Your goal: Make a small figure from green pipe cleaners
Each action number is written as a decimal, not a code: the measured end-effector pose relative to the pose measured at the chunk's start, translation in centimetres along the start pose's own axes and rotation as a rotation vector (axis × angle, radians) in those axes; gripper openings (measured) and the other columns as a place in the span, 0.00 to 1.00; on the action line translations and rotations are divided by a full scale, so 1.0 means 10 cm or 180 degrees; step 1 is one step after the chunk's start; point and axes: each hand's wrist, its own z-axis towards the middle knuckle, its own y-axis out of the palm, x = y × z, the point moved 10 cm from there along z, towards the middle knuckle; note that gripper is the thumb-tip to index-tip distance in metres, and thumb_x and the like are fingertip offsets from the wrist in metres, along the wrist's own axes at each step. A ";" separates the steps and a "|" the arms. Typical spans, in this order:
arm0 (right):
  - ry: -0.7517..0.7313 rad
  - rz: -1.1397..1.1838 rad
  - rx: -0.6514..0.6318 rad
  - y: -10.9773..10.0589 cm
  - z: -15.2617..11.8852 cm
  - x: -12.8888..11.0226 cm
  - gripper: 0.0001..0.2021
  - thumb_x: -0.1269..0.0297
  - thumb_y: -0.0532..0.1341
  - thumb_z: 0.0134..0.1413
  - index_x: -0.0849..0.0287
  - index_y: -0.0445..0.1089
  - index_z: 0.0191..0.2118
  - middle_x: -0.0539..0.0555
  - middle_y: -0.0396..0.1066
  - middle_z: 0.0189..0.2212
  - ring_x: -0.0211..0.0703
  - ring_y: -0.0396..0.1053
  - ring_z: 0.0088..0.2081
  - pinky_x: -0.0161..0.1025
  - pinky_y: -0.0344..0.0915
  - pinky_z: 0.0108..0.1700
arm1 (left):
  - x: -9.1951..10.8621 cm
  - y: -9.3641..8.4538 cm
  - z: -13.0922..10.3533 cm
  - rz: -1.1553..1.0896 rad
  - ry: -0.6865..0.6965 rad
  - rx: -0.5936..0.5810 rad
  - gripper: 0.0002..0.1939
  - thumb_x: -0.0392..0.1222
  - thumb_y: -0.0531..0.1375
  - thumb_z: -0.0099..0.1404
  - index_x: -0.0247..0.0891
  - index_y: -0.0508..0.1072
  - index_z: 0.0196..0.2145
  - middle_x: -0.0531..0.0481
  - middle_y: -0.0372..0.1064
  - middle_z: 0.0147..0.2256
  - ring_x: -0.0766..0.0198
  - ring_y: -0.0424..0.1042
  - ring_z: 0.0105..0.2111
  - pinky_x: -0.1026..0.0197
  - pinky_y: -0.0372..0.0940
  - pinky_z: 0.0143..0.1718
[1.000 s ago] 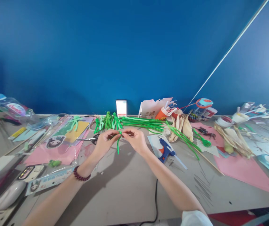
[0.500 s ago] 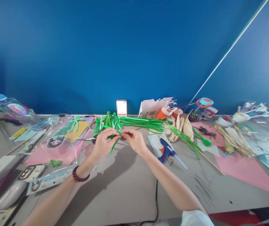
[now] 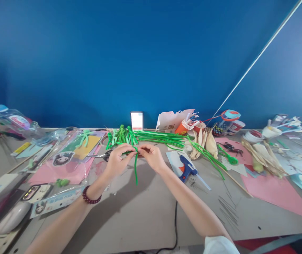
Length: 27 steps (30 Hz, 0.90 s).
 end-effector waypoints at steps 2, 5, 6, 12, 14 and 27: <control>0.0020 0.0113 0.0009 -0.01 0.00 -0.03 0.11 0.56 0.67 0.40 0.58 0.73 0.28 0.49 0.72 0.26 0.36 0.69 0.28 0.38 0.70 0.36 | -0.03 0.01 0.00 -0.0191 -0.0121 0.0006 0.05 0.37 0.57 0.61 0.37 0.74 0.31 0.47 0.71 0.32 0.63 0.70 0.35 0.62 0.63 0.38; -0.0032 0.0146 -0.0054 -0.01 -0.01 -0.07 0.11 0.58 0.68 0.41 0.58 0.73 0.30 0.50 0.73 0.29 0.37 0.69 0.30 0.38 0.70 0.38 | -0.07 0.01 0.01 -0.0427 -0.0266 0.0043 0.06 0.39 0.57 0.61 0.37 0.74 0.32 0.47 0.71 0.33 0.62 0.70 0.35 0.62 0.64 0.37; -0.0074 0.0112 -0.0096 0.00 -0.02 -0.09 0.11 0.59 0.68 0.41 0.57 0.74 0.32 0.50 0.73 0.29 0.37 0.70 0.31 0.38 0.69 0.38 | -0.08 0.01 0.01 -0.0493 -0.0322 0.0055 0.06 0.39 0.58 0.61 0.37 0.74 0.32 0.47 0.71 0.32 0.62 0.70 0.35 0.63 0.64 0.36; -0.0624 -0.0444 -0.0159 0.03 -0.05 -0.21 0.11 0.59 0.67 0.43 0.54 0.76 0.36 0.53 0.71 0.35 0.41 0.69 0.38 0.38 0.69 0.40 | -0.22 0.10 -0.03 -0.1222 -0.0748 -0.0056 0.08 0.44 0.60 0.59 0.36 0.75 0.29 0.47 0.71 0.32 0.62 0.69 0.34 0.63 0.63 0.35; -0.0833 -0.0640 -0.0133 0.04 -0.07 -0.27 0.09 0.60 0.66 0.45 0.52 0.77 0.36 0.53 0.70 0.34 0.41 0.69 0.38 0.38 0.68 0.39 | -0.26 0.14 -0.05 -0.1548 -0.0940 -0.0089 0.08 0.44 0.61 0.58 0.36 0.75 0.29 0.47 0.71 0.32 0.63 0.69 0.34 0.63 0.63 0.34; -0.0857 -0.0816 0.0240 -0.13 -0.05 -0.31 0.07 0.59 0.66 0.44 0.52 0.78 0.31 0.53 0.70 0.30 0.41 0.68 0.33 0.38 0.67 0.34 | -0.18 0.10 -0.03 -0.0843 -0.0812 -0.0223 0.10 0.46 0.60 0.58 0.38 0.74 0.35 0.46 0.70 0.36 0.62 0.69 0.36 0.63 0.65 0.34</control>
